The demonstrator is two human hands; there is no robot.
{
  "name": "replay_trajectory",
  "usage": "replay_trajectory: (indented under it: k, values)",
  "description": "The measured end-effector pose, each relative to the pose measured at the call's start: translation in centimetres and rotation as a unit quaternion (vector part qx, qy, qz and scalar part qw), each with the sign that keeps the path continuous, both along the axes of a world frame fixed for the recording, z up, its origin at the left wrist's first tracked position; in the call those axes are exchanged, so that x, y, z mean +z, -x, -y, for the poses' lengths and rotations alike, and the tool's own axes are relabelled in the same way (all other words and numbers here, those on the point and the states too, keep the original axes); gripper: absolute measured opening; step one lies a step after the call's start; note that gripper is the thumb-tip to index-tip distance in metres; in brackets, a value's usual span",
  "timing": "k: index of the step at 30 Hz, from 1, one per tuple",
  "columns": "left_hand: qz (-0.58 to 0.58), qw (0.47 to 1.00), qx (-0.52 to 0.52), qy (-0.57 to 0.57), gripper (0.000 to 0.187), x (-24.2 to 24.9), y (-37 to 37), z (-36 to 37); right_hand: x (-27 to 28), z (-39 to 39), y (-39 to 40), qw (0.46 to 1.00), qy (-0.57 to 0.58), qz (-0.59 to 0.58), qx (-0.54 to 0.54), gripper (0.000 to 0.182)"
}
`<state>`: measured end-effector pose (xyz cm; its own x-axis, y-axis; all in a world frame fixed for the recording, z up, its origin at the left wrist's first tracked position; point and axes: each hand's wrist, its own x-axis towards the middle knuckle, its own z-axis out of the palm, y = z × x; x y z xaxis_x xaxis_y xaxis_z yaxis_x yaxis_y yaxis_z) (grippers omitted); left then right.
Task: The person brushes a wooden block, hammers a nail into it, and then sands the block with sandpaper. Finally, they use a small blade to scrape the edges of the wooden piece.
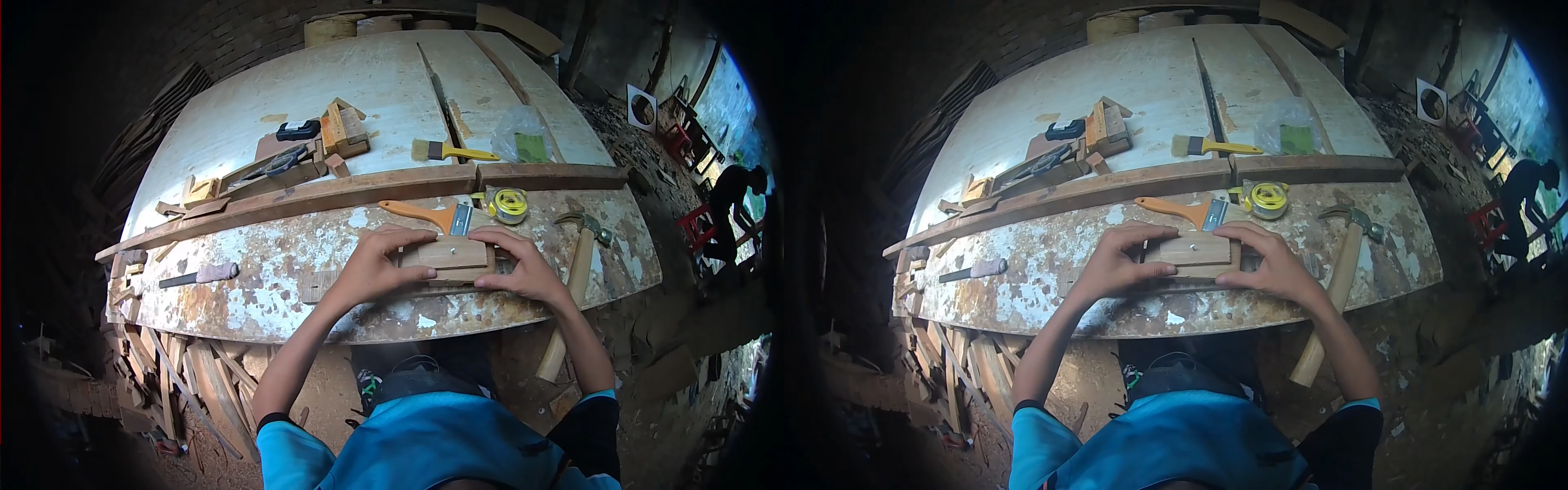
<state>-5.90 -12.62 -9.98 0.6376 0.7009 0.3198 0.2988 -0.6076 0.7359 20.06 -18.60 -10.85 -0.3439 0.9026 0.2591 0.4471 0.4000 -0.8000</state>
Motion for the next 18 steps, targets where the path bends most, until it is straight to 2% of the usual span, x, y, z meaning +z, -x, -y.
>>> replay_trajectory:
  k: [7, 18]
  values:
    - [0.008, 1.000, 0.021, 0.019, 0.050, -0.23, -0.12, 0.24, -0.87, 0.08, 0.06, 0.997, 0.024, -0.068, -0.008, 0.060]
    - [0.065, 0.997, 0.015, 0.026, 0.042, -0.76, -0.13, 0.18, -0.79, -0.18, -0.08, 0.999, 0.010, -0.038, 0.002, 0.058]
